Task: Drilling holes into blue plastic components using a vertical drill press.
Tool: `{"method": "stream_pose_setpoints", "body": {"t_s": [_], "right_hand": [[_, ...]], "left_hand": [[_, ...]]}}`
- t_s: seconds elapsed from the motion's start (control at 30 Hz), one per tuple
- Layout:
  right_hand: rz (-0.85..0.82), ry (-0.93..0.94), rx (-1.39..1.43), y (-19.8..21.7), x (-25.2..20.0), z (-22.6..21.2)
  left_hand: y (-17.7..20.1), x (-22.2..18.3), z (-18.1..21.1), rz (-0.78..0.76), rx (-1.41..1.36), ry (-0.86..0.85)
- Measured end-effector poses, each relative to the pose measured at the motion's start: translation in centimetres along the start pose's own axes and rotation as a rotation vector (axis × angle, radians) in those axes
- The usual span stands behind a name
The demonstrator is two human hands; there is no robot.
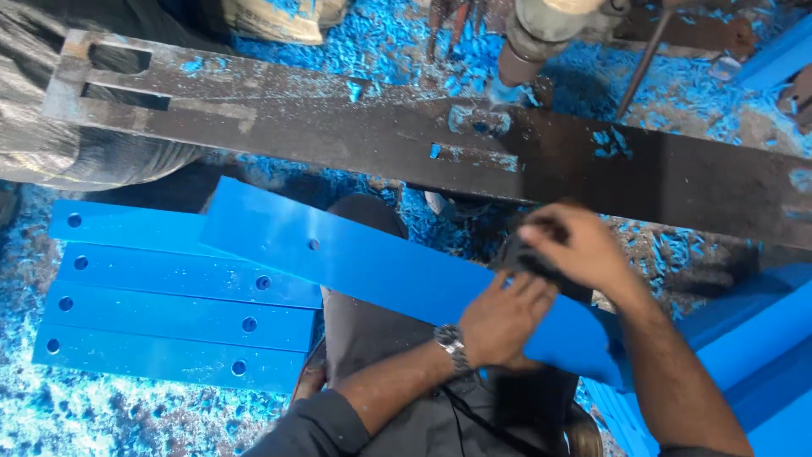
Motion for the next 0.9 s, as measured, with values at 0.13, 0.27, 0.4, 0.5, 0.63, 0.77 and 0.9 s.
{"method": "stream_pose_setpoints", "body": {"t_s": [0.13,0.27,0.4,0.5,0.63,0.77,0.9], "right_hand": [[-0.322,0.188,-0.091,-4.2,1.3,-2.4],[-0.570,0.315,-0.078,-10.1,2.1,-3.3],[-0.700,0.231,-0.222,-14.0,1.0,-6.4],[-0.694,0.181,-0.039,-15.6,0.5,-7.1],[-0.671,0.136,-0.073,-14.3,-0.1,-8.5],[-0.557,0.153,-0.157,-9.3,-1.4,-12.1],[-0.279,0.241,-0.212,-1.3,-2.1,-16.1]], "left_hand": [[-6.4,1.4,4.3,0.094,0.044,-0.192],[-17.8,2.2,8.1,-0.101,-0.228,-0.289],[-18.3,2.4,9.8,-0.116,-0.415,-0.402],[-18.6,0.7,9.6,-0.136,-0.539,-0.472],[-18.0,-3.3,7.3,-0.314,-0.658,-0.521],[-10.5,-8.2,4.3,-0.192,-1.024,-0.451],[-3.8,-9.3,1.6,-0.229,-0.764,-0.129]]}}
Point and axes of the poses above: each hand's wrist, its own x-axis towards the middle knuckle, its own y-axis out of the back of the hand, z = x × y, the point moved 3 cm from there along x, towards the middle knuckle, and after that the axes turned 3 degrees about z, right-handed, at the moved point
